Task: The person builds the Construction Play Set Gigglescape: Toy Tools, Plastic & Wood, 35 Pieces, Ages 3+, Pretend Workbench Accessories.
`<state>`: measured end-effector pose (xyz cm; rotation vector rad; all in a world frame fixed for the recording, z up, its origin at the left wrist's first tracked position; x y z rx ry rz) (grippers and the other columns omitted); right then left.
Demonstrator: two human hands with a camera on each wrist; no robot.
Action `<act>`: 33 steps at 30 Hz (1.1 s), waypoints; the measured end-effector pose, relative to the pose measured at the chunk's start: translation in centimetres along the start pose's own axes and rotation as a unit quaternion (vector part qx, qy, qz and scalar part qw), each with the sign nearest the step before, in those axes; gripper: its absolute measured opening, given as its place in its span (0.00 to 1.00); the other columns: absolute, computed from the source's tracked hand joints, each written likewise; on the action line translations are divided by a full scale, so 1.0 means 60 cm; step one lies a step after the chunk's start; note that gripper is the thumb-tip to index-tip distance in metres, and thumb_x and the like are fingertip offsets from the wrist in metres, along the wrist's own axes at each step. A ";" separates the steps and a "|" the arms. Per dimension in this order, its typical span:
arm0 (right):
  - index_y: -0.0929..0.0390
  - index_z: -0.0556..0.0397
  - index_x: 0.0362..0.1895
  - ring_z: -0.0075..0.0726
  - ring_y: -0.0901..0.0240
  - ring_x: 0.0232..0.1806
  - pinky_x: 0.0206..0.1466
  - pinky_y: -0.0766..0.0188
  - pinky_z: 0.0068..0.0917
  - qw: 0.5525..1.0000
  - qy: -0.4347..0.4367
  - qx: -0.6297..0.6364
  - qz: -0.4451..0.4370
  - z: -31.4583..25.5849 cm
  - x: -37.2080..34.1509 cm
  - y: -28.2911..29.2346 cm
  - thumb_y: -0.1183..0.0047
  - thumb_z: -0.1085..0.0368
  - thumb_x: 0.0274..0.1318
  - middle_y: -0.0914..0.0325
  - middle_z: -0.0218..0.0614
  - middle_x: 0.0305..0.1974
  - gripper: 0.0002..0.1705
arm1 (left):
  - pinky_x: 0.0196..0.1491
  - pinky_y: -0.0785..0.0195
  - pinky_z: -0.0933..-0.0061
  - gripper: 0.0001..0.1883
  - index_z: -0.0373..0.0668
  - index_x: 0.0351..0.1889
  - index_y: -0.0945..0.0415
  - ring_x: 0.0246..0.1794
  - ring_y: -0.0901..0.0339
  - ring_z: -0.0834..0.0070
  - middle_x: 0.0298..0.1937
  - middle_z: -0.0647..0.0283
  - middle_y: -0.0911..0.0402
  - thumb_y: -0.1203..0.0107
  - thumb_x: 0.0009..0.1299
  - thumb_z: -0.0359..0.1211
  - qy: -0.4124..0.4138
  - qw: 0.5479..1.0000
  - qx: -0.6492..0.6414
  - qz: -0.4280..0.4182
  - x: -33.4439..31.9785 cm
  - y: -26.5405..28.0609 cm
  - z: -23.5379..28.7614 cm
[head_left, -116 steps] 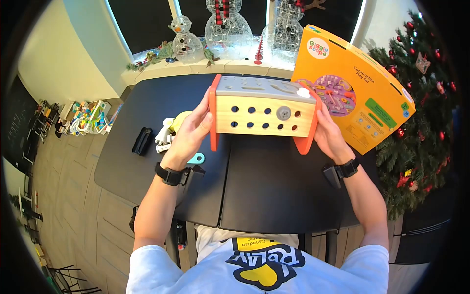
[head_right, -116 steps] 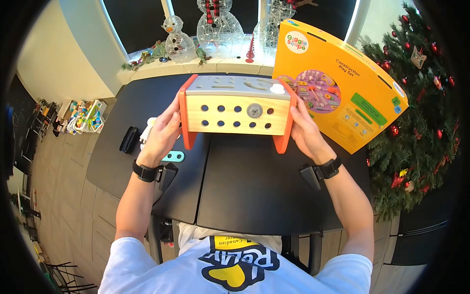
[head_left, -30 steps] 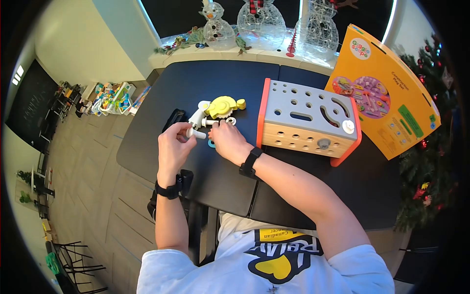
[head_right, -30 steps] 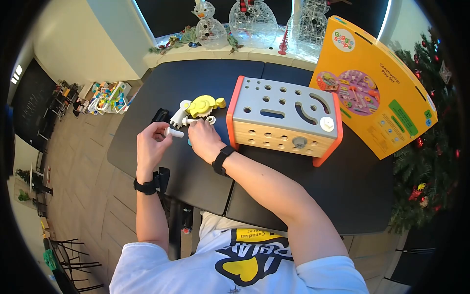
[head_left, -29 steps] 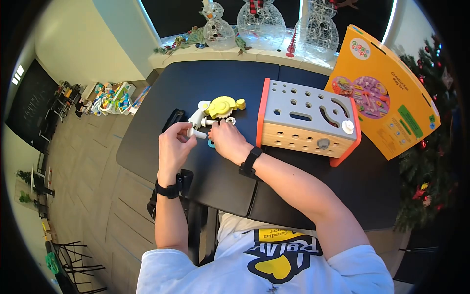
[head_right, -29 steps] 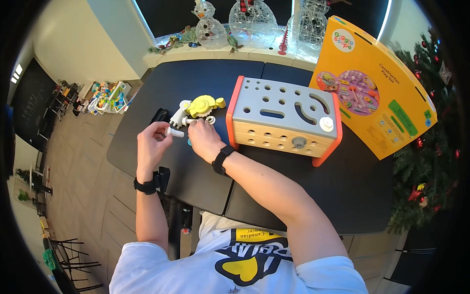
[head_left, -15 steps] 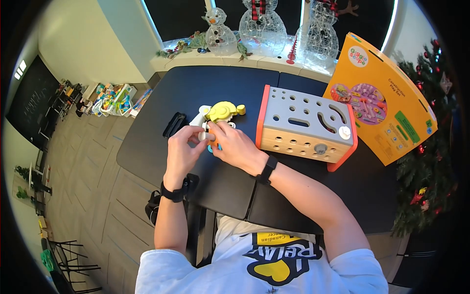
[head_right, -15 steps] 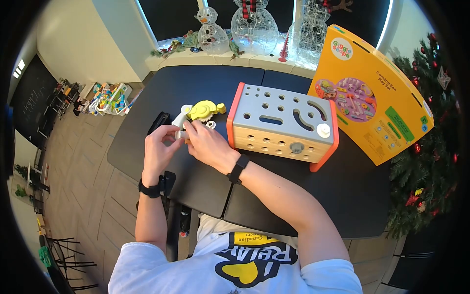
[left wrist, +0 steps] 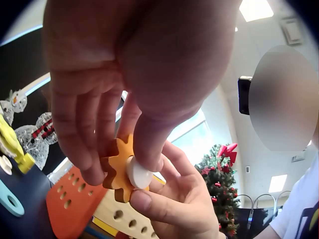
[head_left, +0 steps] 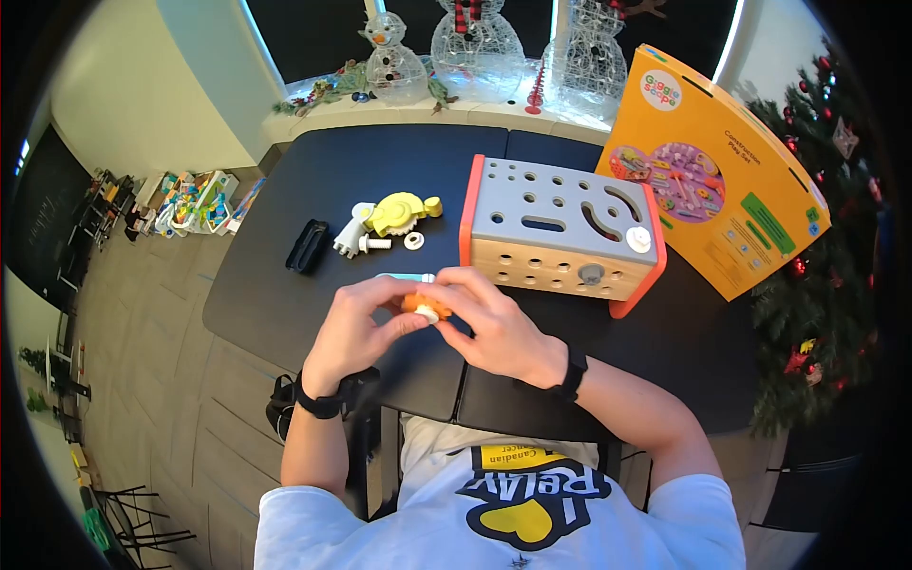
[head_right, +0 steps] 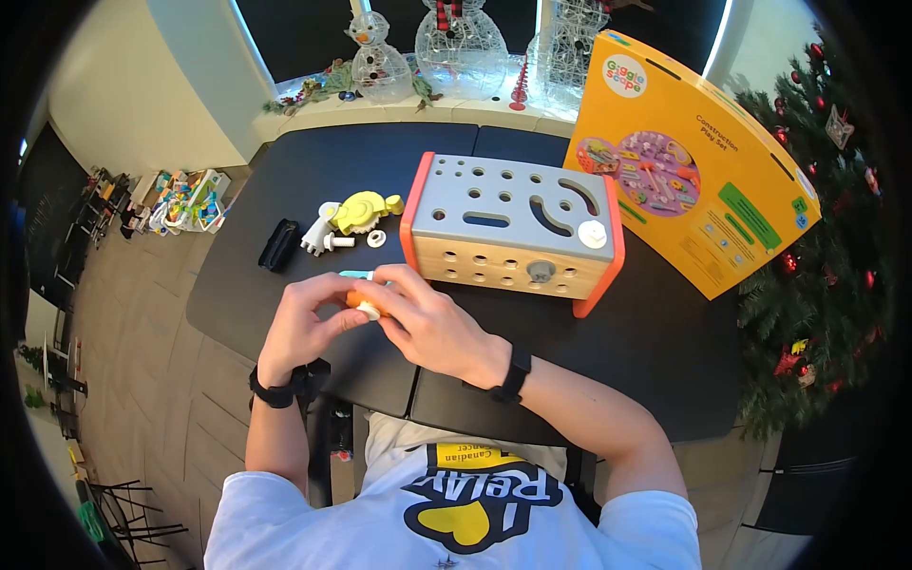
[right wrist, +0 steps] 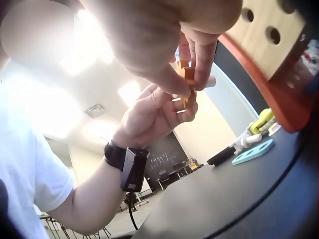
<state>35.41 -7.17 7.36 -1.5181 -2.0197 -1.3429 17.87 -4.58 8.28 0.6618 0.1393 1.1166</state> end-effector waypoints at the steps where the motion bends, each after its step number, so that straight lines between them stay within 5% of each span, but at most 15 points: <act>1: 0.24 0.56 0.63 0.46 0.16 0.44 0.48 0.16 0.36 1.000 -0.012 0.000 0.014 0.002 -0.012 0.008 0.35 0.77 0.55 0.30 0.42 0.57 0.29 | 0.46 0.20 0.68 0.18 0.35 0.50 0.16 0.41 0.13 0.67 0.42 0.57 0.12 0.26 0.66 0.33 -0.031 0.999 -0.001 0.011 0.002 -0.010 0.013; 5: 0.23 0.59 0.55 0.36 0.14 0.45 0.49 0.14 0.31 0.986 -0.128 0.094 0.054 0.010 -0.052 0.042 0.30 0.74 0.55 0.25 0.43 0.54 0.24 | 0.41 0.22 0.66 0.12 0.37 0.44 0.16 0.36 0.14 0.61 0.39 0.57 0.14 0.28 0.66 0.30 -0.113 0.993 0.041 -0.011 0.015 -0.047 0.047; 9: 0.20 0.59 0.50 0.38 0.10 0.43 0.48 0.13 0.30 0.983 -0.167 0.055 0.056 0.026 -0.078 0.075 0.27 0.69 0.56 0.13 0.42 0.43 0.20 | 0.40 0.22 0.64 0.12 0.39 0.46 0.17 0.37 0.14 0.59 0.39 0.57 0.13 0.29 0.66 0.30 -0.153 0.987 0.053 0.000 0.034 -0.082 0.062; 19: 0.20 0.60 0.48 0.42 0.09 0.42 0.46 0.15 0.31 0.975 -0.202 -0.001 0.091 0.045 -0.109 0.126 0.31 0.71 0.60 0.11 0.45 0.42 0.14 | 0.41 0.21 0.65 0.13 0.37 0.47 0.16 0.36 0.14 0.58 0.39 0.56 0.12 0.29 0.66 0.31 -0.185 0.977 0.102 -0.023 0.092 -0.128 0.086; 25: 0.21 0.61 0.48 0.43 0.09 0.41 0.44 0.15 0.32 0.975 -0.195 -0.005 0.102 0.050 -0.108 0.136 0.33 0.72 0.62 0.11 0.47 0.41 0.13 | 0.53 0.23 0.59 0.23 0.39 0.51 0.18 0.52 0.19 0.57 0.51 0.58 0.16 0.25 0.60 0.35 -0.267 0.945 0.188 0.000 0.109 -0.119 0.117; 29: 0.22 0.60 0.50 0.47 0.10 0.39 0.42 0.16 0.35 0.979 -0.181 -0.035 0.090 0.046 -0.102 0.139 0.35 0.73 0.62 0.12 0.49 0.40 0.14 | 0.67 0.35 0.50 0.37 0.41 0.63 0.24 0.65 0.28 0.55 0.63 0.57 0.22 0.23 0.57 0.46 -0.316 0.911 0.262 -0.024 0.132 -0.112 0.143; 33: 0.22 0.59 0.50 0.50 0.11 0.38 0.41 0.17 0.37 0.979 -0.177 -0.064 0.075 0.042 -0.095 0.145 0.36 0.73 0.62 0.13 0.49 0.38 0.14 | 0.66 0.36 0.54 0.41 0.40 0.64 0.25 0.64 0.27 0.55 0.61 0.56 0.21 0.23 0.56 0.49 -0.329 0.899 0.280 -0.074 0.155 -0.117 0.147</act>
Point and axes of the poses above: each hand's wrist, its own x-axis towards the middle knuckle, its own y-axis out of the back of the hand, z = x × y, the point moved 6 cm from there along x, towards the middle knuckle
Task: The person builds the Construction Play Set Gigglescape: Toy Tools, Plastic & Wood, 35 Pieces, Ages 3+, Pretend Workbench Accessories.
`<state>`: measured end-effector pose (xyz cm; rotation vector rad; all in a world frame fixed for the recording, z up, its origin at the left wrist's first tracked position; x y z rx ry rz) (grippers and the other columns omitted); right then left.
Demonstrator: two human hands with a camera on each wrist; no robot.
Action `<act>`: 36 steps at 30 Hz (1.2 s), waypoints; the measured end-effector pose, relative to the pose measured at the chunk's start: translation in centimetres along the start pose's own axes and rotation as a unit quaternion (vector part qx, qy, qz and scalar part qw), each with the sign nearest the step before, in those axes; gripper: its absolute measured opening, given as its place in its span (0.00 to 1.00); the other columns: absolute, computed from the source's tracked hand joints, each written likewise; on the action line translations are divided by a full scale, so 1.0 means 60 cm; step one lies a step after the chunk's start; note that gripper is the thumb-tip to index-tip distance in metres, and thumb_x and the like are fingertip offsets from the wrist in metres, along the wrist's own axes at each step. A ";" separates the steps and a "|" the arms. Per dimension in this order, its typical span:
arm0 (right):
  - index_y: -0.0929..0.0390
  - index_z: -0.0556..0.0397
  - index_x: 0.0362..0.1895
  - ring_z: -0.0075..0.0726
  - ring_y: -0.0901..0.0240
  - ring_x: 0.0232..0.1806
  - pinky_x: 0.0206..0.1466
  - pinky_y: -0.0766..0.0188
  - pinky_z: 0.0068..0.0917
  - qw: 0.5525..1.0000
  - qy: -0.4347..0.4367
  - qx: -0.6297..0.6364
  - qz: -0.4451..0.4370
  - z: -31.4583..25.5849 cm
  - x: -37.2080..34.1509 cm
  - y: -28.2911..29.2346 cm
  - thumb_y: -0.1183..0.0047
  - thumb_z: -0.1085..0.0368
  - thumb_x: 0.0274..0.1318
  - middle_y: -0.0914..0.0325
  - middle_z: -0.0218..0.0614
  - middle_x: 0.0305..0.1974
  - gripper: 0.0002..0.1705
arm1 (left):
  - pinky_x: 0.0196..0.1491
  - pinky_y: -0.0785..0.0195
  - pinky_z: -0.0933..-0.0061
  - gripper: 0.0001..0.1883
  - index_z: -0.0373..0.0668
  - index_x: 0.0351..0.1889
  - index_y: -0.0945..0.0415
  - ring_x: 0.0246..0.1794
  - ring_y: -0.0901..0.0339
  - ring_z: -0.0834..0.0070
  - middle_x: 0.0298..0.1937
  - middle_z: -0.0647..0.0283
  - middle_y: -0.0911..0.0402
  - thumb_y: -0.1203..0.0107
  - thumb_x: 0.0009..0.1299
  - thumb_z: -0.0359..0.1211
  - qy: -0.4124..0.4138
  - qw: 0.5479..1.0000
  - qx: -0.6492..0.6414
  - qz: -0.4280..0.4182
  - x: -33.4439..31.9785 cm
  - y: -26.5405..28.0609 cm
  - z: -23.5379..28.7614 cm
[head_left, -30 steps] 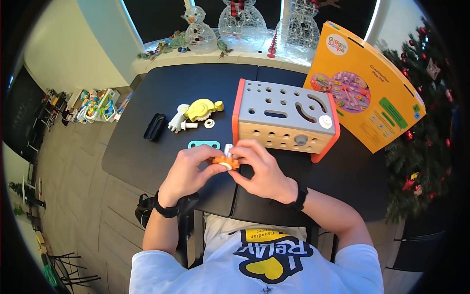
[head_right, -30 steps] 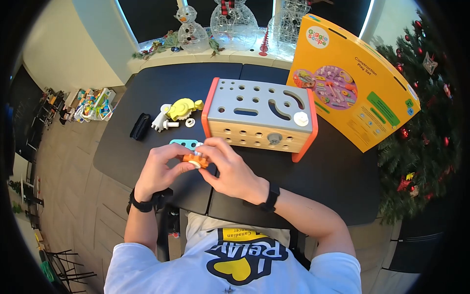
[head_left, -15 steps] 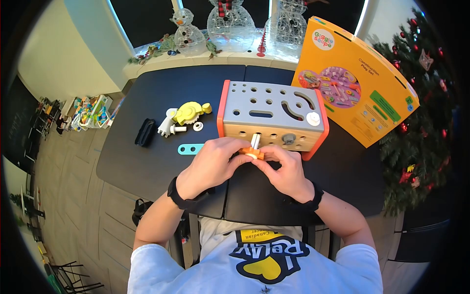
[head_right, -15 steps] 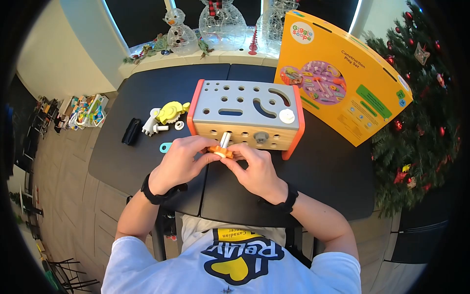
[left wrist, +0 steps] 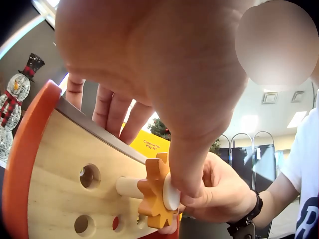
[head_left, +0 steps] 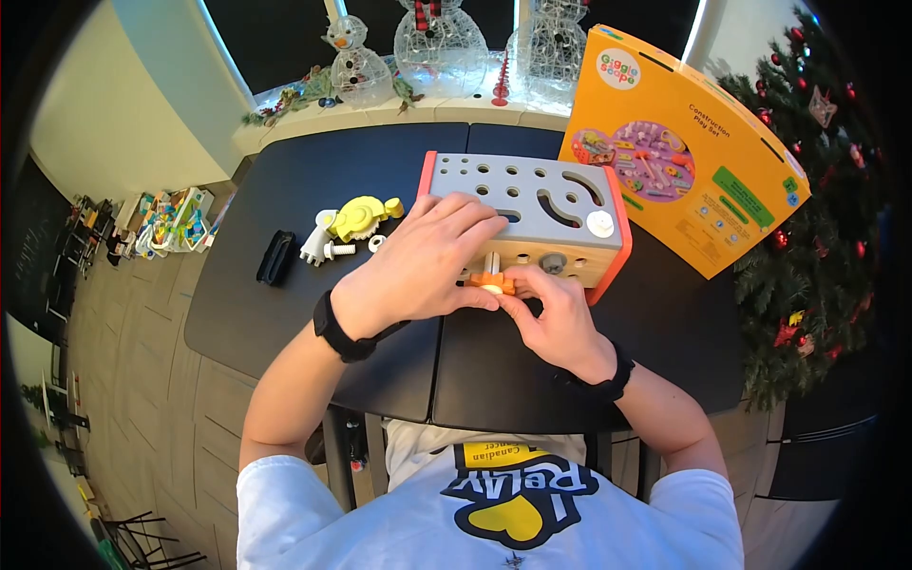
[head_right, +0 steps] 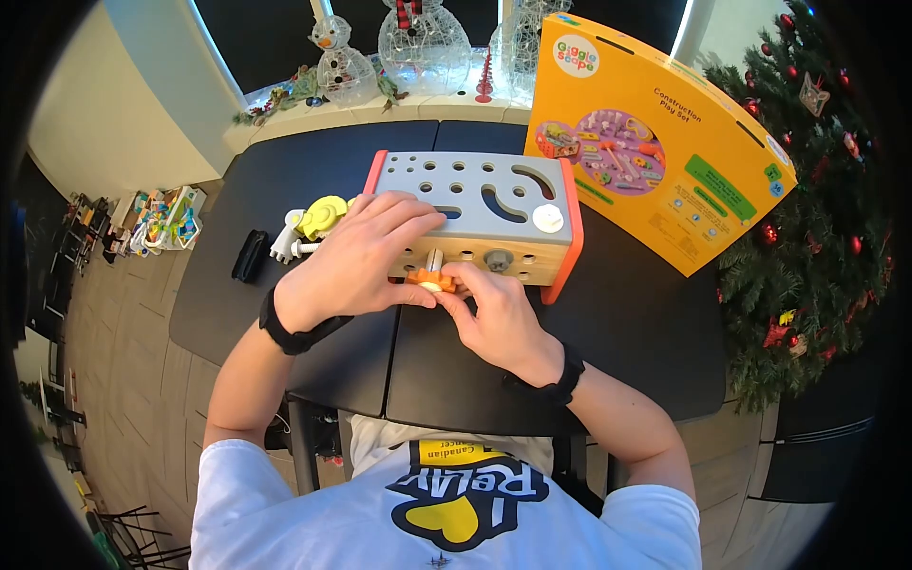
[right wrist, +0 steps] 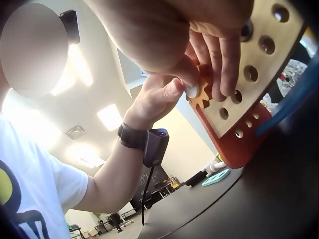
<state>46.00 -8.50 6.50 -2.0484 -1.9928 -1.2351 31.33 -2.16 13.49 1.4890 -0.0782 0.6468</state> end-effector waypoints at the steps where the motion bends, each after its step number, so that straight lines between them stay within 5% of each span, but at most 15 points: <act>1: 0.23 0.59 0.50 0.51 0.12 0.38 0.40 0.18 0.38 1.000 0.000 -0.007 -0.003 -0.003 0.002 0.002 0.36 0.73 0.62 0.13 0.49 0.38 0.14 | 0.65 0.36 0.55 0.43 0.40 0.65 0.26 0.63 0.26 0.55 0.61 0.56 0.21 0.23 0.55 0.51 -0.008 1.000 0.005 -0.016 0.005 -0.003 -0.003; 11: 0.25 0.58 0.44 0.55 0.14 0.35 0.37 0.21 0.41 1.000 -0.021 0.008 -0.006 0.000 0.014 0.002 0.38 0.76 0.61 0.14 0.48 0.34 0.10 | 0.59 0.39 0.57 0.52 0.40 0.73 0.36 0.55 0.20 0.57 0.51 0.56 0.19 0.20 0.52 0.45 0.012 0.989 0.006 -0.145 0.040 -0.032 -0.008; 20: 0.28 0.58 0.42 0.62 0.17 0.35 0.37 0.23 0.46 0.998 -0.057 0.028 -0.011 0.007 0.024 0.002 0.43 0.79 0.60 0.15 0.50 0.34 0.09 | 0.61 0.40 0.56 0.46 0.41 0.72 0.34 0.55 0.21 0.50 0.52 0.48 0.18 0.25 0.53 0.31 0.065 0.991 -0.057 -0.100 0.043 -0.041 -0.001; 36: 0.34 0.57 0.52 0.69 0.18 0.41 0.40 0.22 0.54 0.996 -0.080 0.020 -0.021 0.009 0.022 0.003 0.49 0.78 0.66 0.15 0.57 0.38 0.14 | 0.57 0.40 0.56 0.43 0.41 0.70 0.32 0.55 0.20 0.51 0.50 0.49 0.17 0.26 0.53 0.28 0.119 0.988 -0.073 -0.069 0.042 -0.057 -0.002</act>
Point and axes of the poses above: each hand's wrist, its own x-axis towards the middle knuckle, its own y-axis out of the back of the hand, z = x × y, the point moved 6 cm from there along x, towards the middle knuckle
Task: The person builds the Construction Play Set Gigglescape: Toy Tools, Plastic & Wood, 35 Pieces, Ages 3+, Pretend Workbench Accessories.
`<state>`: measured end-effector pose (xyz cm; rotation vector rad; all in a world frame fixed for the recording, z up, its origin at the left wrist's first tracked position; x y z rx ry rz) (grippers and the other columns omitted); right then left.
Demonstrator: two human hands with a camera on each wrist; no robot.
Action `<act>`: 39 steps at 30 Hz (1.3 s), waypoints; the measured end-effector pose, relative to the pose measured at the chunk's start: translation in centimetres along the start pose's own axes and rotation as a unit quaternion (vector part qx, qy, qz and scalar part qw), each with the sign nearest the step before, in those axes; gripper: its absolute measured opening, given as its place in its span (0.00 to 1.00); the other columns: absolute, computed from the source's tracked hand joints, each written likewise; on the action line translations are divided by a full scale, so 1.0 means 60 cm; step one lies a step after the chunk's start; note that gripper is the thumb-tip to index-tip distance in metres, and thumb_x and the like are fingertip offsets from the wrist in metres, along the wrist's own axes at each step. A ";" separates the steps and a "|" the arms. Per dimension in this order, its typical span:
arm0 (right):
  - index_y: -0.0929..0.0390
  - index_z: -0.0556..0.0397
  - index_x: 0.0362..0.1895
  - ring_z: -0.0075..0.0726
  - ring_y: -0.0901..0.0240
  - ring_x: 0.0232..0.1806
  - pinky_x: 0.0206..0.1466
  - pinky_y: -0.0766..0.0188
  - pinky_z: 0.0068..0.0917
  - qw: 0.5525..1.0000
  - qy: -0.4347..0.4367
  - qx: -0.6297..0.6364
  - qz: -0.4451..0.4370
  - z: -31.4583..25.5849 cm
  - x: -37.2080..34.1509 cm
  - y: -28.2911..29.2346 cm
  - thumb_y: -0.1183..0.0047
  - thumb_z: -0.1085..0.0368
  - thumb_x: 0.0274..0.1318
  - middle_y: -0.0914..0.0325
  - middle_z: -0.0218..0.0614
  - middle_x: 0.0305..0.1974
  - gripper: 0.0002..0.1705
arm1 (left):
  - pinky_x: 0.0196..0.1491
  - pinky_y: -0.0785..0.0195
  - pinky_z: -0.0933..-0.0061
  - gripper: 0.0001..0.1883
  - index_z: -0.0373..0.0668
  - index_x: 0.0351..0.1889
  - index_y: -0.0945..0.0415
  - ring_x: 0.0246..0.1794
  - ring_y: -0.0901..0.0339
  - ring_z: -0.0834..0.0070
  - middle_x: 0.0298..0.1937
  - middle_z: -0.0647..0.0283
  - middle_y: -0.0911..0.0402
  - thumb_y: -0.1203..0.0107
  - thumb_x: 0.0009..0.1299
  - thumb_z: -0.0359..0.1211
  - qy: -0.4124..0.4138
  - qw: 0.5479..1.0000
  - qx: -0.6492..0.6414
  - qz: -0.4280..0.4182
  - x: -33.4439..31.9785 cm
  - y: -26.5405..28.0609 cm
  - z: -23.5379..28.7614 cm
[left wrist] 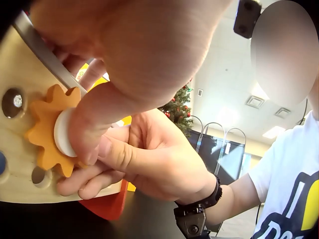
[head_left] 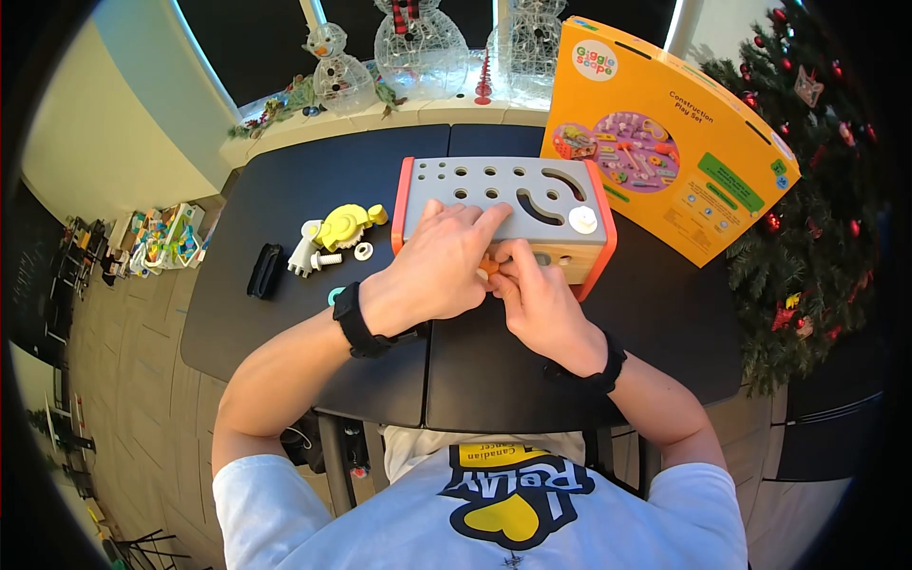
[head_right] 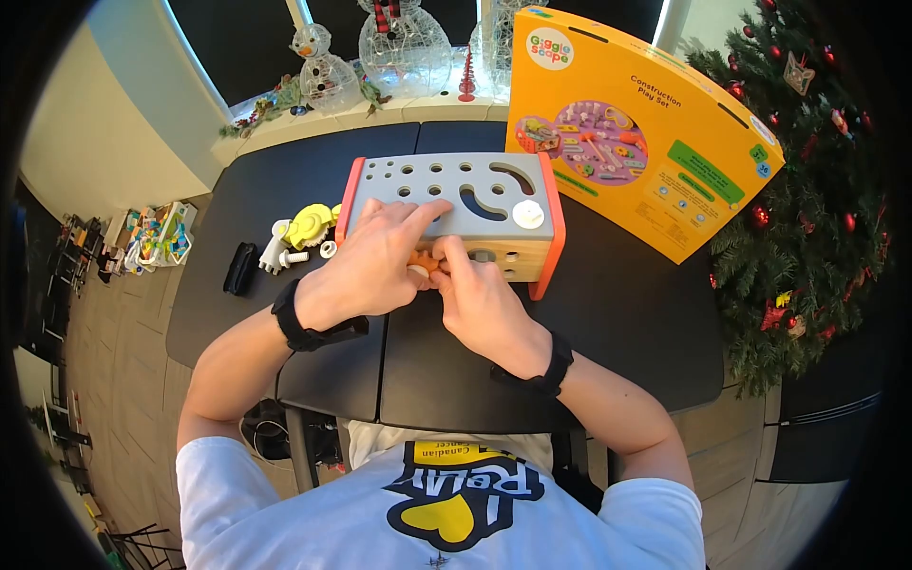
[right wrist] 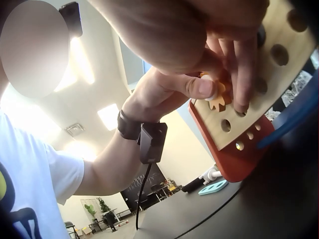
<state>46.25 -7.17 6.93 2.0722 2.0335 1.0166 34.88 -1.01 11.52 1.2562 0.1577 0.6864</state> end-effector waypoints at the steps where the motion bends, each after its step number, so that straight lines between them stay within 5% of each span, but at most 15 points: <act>1: 0.35 0.57 0.53 0.70 0.18 0.41 0.40 0.22 0.55 1.000 0.000 -0.011 -0.005 0.000 -0.001 0.000 0.48 0.77 0.66 0.15 0.58 0.38 0.14 | 0.57 0.40 0.56 0.43 0.41 0.70 0.31 0.55 0.20 0.51 0.50 0.49 0.17 0.26 0.53 0.28 -0.002 1.000 -0.002 -0.008 0.000 0.003 -0.002; 7: 0.34 0.55 0.51 0.69 0.17 0.36 0.35 0.22 0.56 0.998 -0.027 -0.057 -0.019 0.011 -0.011 0.009 0.44 0.73 0.66 0.15 0.55 0.35 0.14 | 0.59 0.38 0.57 0.40 0.41 0.69 0.28 0.58 0.22 0.55 0.54 0.53 0.19 0.26 0.55 0.31 -0.049 0.997 0.030 0.051 -0.022 0.005 -0.001; 9: 0.28 0.56 0.46 0.57 0.14 0.30 0.32 0.21 0.46 1.000 -0.010 -0.022 0.000 -0.008 -0.013 0.027 0.41 0.71 0.65 0.14 0.48 0.33 0.10 | 0.63 0.38 0.56 0.39 0.41 0.68 0.26 0.60 0.24 0.57 0.57 0.56 0.21 0.26 0.55 0.33 -0.061 0.995 0.040 0.073 -0.033 0.008 0.004; 13: 0.22 0.56 0.41 0.51 0.17 0.32 0.36 0.22 0.39 0.974 0.111 -0.173 0.095 -0.071 -0.003 0.106 0.39 0.73 0.59 0.17 0.43 0.33 0.07 | 0.60 0.33 0.56 0.28 0.42 0.61 0.21 0.58 0.24 0.57 0.58 0.57 0.20 0.28 0.62 0.34 -0.095 0.986 0.014 0.135 -0.057 0.032 0.001; 17: 0.21 0.58 0.55 0.60 0.26 0.64 0.66 0.29 0.47 0.945 0.103 -0.292 0.105 -0.052 0.021 0.166 0.35 0.62 0.61 0.21 0.53 0.58 0.20 | 0.51 0.25 0.61 0.15 0.39 0.52 0.17 0.51 0.20 0.59 0.53 0.56 0.16 0.33 0.67 0.31 -0.050 0.971 -0.016 0.233 -0.079 0.080 -0.070; 19: 0.22 0.55 0.62 0.60 0.33 0.72 0.73 0.34 0.47 0.943 0.074 -0.315 0.073 -0.015 0.027 0.177 0.34 0.55 0.63 0.27 0.53 0.67 0.28 | 0.47 0.24 0.65 0.11 0.37 0.50 0.17 0.45 0.18 0.60 0.48 0.54 0.15 0.39 0.70 0.27 0.034 0.956 -0.058 0.284 -0.092 0.109 -0.153; 21: 0.24 0.52 0.68 0.60 0.39 0.78 0.77 0.38 0.48 0.952 0.044 -0.302 0.028 0.013 0.030 0.176 0.34 0.49 0.63 0.33 0.52 0.74 0.34 | 0.52 0.23 0.62 0.13 0.36 0.53 0.17 0.45 0.17 0.58 0.48 0.53 0.15 0.44 0.71 0.26 0.222 0.948 -0.070 0.219 -0.117 0.114 -0.266; 26: 0.25 0.46 0.71 0.60 0.42 0.79 0.78 0.39 0.48 0.966 0.020 -0.252 -0.046 0.056 0.045 0.172 0.31 0.43 0.59 0.42 0.48 0.80 0.40 | 0.58 0.21 0.60 0.29 0.41 0.63 0.19 0.51 0.15 0.55 0.50 0.51 0.13 0.34 0.63 0.41 0.373 0.907 0.178 0.079 -0.190 0.081 -0.453; 30: 0.25 0.46 0.71 0.60 0.41 0.79 0.77 0.38 0.47 0.966 0.023 -0.251 -0.062 0.060 0.054 0.175 0.29 0.45 0.57 0.41 0.47 0.79 0.41 | 0.59 0.21 0.62 0.41 0.44 0.68 0.21 0.55 0.15 0.57 0.55 0.49 0.13 0.25 0.53 0.45 0.475 0.870 0.124 -0.048 -0.200 0.067 -0.476; 36: 0.25 0.45 0.70 0.58 0.39 0.78 0.76 0.35 0.45 0.968 0.025 -0.237 -0.077 0.054 0.056 0.177 0.25 0.50 0.53 0.39 0.45 0.79 0.42 | 0.57 0.19 0.59 0.31 0.48 0.65 0.20 0.54 0.14 0.53 0.53 0.50 0.12 0.32 0.59 0.35 0.443 0.879 0.162 -0.063 -0.195 0.056 -0.482; 39: 0.25 0.45 0.70 0.57 0.38 0.78 0.75 0.35 0.45 0.968 0.027 -0.234 -0.085 0.053 0.057 0.180 0.24 0.52 0.51 0.39 0.44 0.78 0.42 | 0.52 0.18 0.55 0.25 0.49 0.61 0.19 0.49 0.13 0.50 0.46 0.50 0.11 0.37 0.62 0.30 0.439 0.871 0.221 -0.004 -0.197 0.062 -0.498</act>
Point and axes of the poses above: each hand's wrist, its own x-axis towards the middle knuckle, its own y-axis out of the back of the hand, z = x × y, the point moved 6 cm from there along x, towards the middle knuckle
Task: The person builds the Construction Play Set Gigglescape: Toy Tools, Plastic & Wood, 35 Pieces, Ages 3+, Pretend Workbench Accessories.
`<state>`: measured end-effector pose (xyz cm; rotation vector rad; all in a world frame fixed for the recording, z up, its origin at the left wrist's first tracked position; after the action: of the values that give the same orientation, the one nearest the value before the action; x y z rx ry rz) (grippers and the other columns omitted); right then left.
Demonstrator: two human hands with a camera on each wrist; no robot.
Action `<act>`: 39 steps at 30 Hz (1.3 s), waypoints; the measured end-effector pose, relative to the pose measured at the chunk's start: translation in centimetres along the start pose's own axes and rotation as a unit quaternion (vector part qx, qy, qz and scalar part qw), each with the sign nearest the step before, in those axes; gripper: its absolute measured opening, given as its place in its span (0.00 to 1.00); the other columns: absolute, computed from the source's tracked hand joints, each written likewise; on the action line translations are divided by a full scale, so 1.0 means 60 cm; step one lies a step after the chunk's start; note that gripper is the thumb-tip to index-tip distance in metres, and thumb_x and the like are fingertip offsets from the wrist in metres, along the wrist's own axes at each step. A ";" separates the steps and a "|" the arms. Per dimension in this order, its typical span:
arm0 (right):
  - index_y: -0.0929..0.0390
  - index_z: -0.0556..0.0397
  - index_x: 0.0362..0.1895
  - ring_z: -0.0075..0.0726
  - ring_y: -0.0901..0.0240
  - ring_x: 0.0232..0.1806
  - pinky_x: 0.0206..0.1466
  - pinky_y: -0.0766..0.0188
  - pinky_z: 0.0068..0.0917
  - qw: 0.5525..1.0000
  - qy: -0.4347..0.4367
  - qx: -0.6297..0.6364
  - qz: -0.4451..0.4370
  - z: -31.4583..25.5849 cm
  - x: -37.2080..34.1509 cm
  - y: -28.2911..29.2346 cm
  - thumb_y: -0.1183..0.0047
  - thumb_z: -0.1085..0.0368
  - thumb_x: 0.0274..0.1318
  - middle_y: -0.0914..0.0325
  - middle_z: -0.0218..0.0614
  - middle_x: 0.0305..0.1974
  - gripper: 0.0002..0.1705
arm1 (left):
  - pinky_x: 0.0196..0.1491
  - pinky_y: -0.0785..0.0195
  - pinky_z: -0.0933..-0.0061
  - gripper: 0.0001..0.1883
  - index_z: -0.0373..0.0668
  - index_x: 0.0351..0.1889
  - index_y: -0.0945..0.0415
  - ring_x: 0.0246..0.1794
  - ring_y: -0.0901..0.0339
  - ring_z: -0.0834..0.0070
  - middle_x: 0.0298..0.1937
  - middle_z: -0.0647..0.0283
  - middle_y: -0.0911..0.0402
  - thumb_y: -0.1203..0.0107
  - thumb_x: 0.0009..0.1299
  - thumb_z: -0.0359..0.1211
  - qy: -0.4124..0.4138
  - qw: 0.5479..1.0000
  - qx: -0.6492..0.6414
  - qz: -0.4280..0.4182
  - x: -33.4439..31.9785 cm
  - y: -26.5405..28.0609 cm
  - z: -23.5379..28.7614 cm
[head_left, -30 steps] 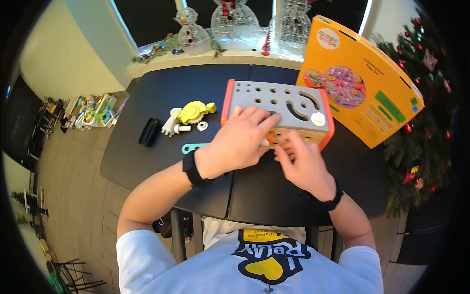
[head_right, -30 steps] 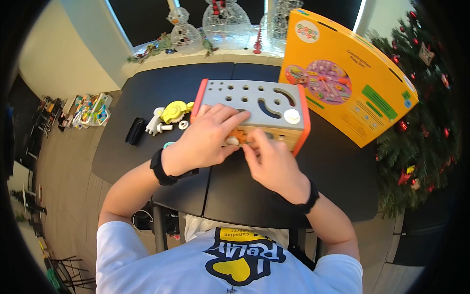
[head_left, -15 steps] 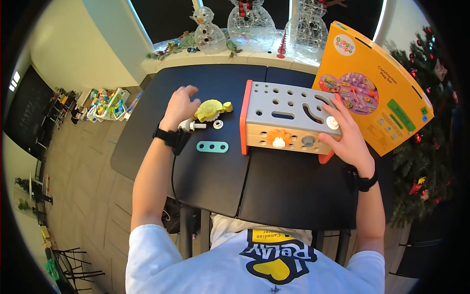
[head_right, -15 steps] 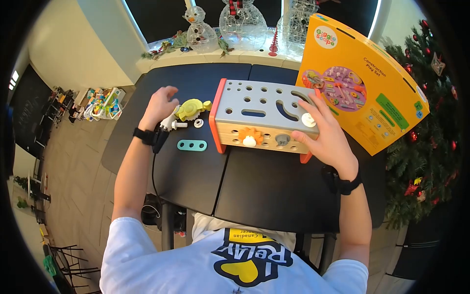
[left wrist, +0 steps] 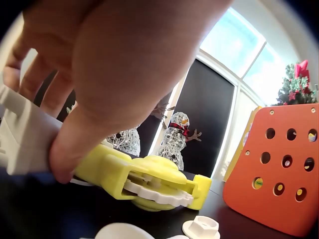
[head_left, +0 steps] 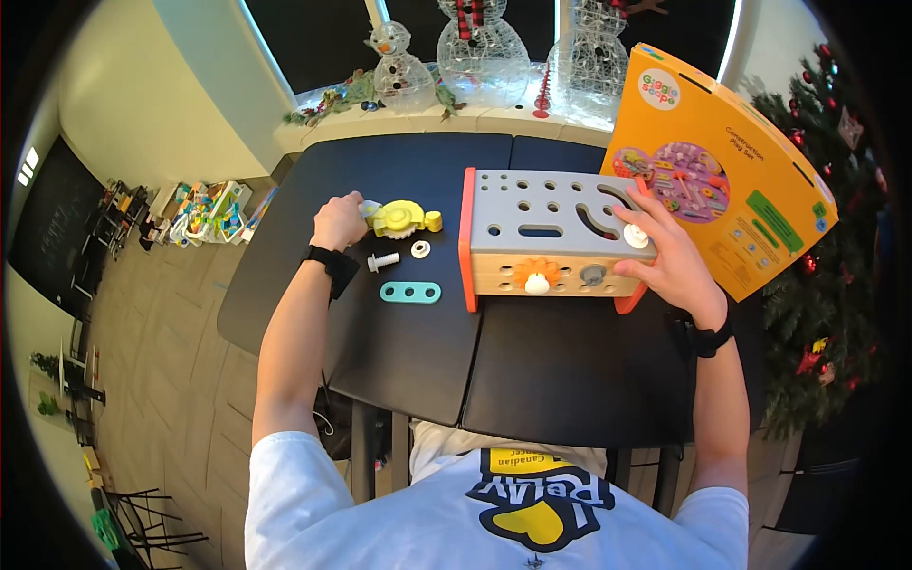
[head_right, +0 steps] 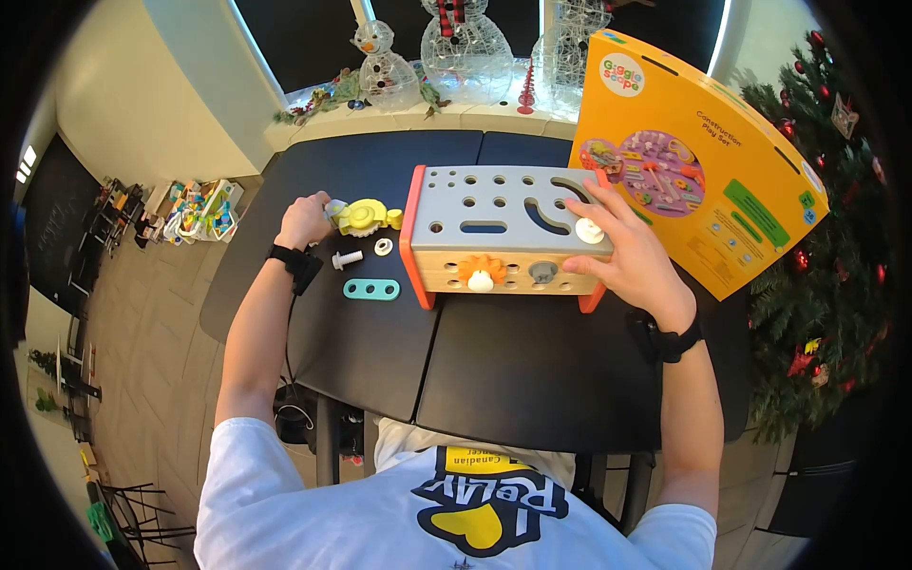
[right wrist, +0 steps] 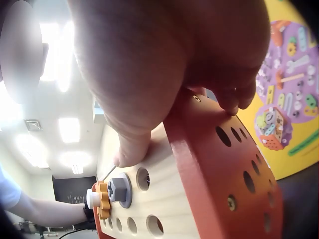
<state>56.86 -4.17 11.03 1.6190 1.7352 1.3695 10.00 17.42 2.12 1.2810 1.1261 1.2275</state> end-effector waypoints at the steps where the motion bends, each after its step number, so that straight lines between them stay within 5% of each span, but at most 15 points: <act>1: 0.25 0.44 0.70 0.57 0.38 0.77 0.75 0.35 0.45 1.000 0.004 -0.002 -0.002 -0.001 0.000 0.000 0.24 0.52 0.51 0.38 0.44 0.78 0.42 | 0.51 0.18 0.54 0.24 0.48 0.60 0.20 0.48 0.13 0.48 0.44 0.49 0.11 0.38 0.62 0.29 -0.002 1.000 -0.003 0.020 -0.002 0.011 0.006; 10: 0.25 0.41 0.71 0.56 0.38 0.77 0.75 0.35 0.45 0.999 0.019 0.022 -0.018 -0.001 0.005 -0.005 0.24 0.50 0.50 0.39 0.42 0.78 0.43 | 0.46 0.21 0.48 0.26 0.44 0.61 0.31 0.44 0.14 0.41 0.40 0.42 0.13 0.40 0.63 0.25 -0.098 0.958 -0.197 0.185 -0.041 0.175 0.108; 13: 0.25 0.41 0.71 0.56 0.39 0.78 0.76 0.35 0.45 0.999 0.017 0.024 -0.017 -0.004 0.005 -0.007 0.24 0.49 0.51 0.39 0.43 0.79 0.43 | 0.50 0.21 0.56 0.27 0.44 0.65 0.33 0.47 0.12 0.47 0.43 0.46 0.12 0.40 0.66 0.25 -0.135 0.903 -0.368 0.177 -0.084 0.239 0.170; 17: 0.25 0.42 0.71 0.57 0.39 0.78 0.76 0.35 0.45 0.999 0.021 0.019 -0.016 -0.003 0.005 -0.009 0.24 0.49 0.51 0.39 0.43 0.79 0.43 | 0.53 0.21 0.67 0.31 0.45 0.69 0.35 0.50 0.17 0.73 0.51 0.61 0.16 0.31 0.72 0.32 -0.300 0.825 -0.444 0.176 -0.095 0.246 0.215; 21: 0.25 0.42 0.70 0.58 0.39 0.78 0.76 0.35 0.46 0.999 0.022 0.025 -0.012 -0.004 0.005 -0.009 0.25 0.48 0.51 0.39 0.43 0.79 0.43 | 0.55 0.21 0.66 0.32 0.45 0.68 0.36 0.52 0.18 0.73 0.51 0.60 0.17 0.30 0.70 0.30 -0.382 0.762 -0.507 0.126 -0.092 0.227 0.256; 29: 0.25 0.43 0.70 0.58 0.39 0.78 0.76 0.35 0.47 0.999 0.032 0.026 -0.006 -0.004 0.004 -0.010 0.25 0.47 0.52 0.39 0.44 0.78 0.43 | 0.56 0.24 0.68 0.30 0.46 0.65 0.32 0.51 0.17 0.74 0.50 0.62 0.15 0.32 0.66 0.26 -0.333 0.812 -0.477 0.050 -0.116 0.227 0.303; 39: 0.25 0.45 0.70 0.58 0.38 0.77 0.76 0.36 0.45 0.999 0.023 0.032 0.001 0.001 0.005 -0.014 0.24 0.50 0.50 0.39 0.44 0.78 0.43 | 0.52 0.21 0.66 0.30 0.45 0.63 0.32 0.46 0.13 0.68 0.46 0.60 0.12 0.31 0.64 0.28 -0.323 0.836 -0.435 0.085 -0.121 0.213 0.304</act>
<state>56.41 -3.73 10.40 1.6357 1.8220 1.3757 27.64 8.23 14.45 0.9374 -0.0807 1.0862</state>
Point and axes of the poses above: each hand's wrist, its own x-axis towards the middle knuckle, its own y-axis out of the back of the hand, z = x × y, the point moved 6 cm from there along x, towards the middle knuckle
